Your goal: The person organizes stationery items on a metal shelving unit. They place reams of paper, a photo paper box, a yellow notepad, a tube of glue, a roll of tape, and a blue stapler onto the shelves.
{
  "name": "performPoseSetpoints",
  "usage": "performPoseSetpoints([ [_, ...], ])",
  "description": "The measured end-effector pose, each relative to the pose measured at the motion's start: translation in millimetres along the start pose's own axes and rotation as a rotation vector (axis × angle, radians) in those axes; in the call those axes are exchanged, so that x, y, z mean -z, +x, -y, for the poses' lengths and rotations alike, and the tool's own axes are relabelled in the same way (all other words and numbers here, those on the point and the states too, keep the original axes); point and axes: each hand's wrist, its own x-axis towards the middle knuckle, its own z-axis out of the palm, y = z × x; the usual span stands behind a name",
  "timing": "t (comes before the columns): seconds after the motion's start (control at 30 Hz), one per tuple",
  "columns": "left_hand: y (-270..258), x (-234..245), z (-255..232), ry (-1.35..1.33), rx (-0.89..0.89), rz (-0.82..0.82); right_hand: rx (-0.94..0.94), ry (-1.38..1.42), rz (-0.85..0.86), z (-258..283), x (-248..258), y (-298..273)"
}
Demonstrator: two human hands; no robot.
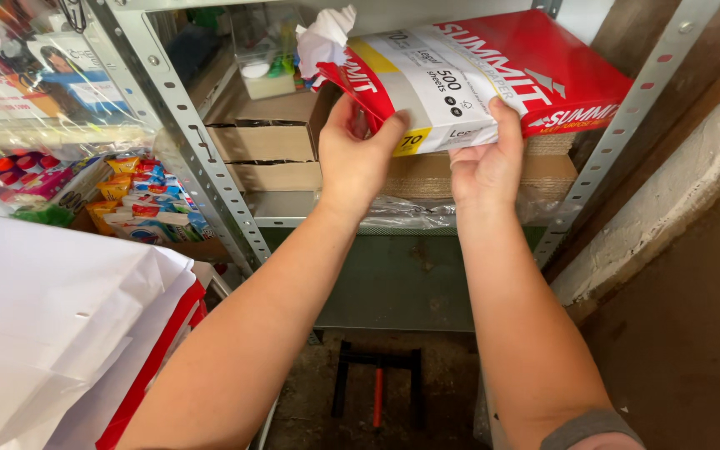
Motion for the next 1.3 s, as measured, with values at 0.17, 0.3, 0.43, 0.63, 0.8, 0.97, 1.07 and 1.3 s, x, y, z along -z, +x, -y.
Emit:
performPoseSetpoints([
  [0.17,8,-4,-26,0.064,0.116,-0.06,0.015,0.005,-0.072,-7,-14,0],
  [0.3,40,16,-11,0.12,0.005,0.031,0.038,0.015,-0.085,-16,-11,19],
  [0.43,69,54,-8,0.66,-0.229,-0.17,0.007,0.009,-0.143,-21,-17,38],
  [0.63,110,70,5,1.477,-0.458,-0.227,0.024,-0.019,-0.358,-31,-52,28],
  [0.8,119,69,10,1.555,-0.314,-0.2,0.011,-0.084,-0.451,-41,-59,22],
  [0.97,133,68,13,1.597,-0.347,-0.361,0.008,-0.175,-0.436,-47,-49,17],
  [1.07,133,68,10,1.538,-0.304,-0.306,-0.01,-0.145,-0.385,-48,-42,29],
  [1.3,122,93,3,1.413,-0.472,-0.275,-0.147,-0.211,-0.25,-33,-40,18],
])
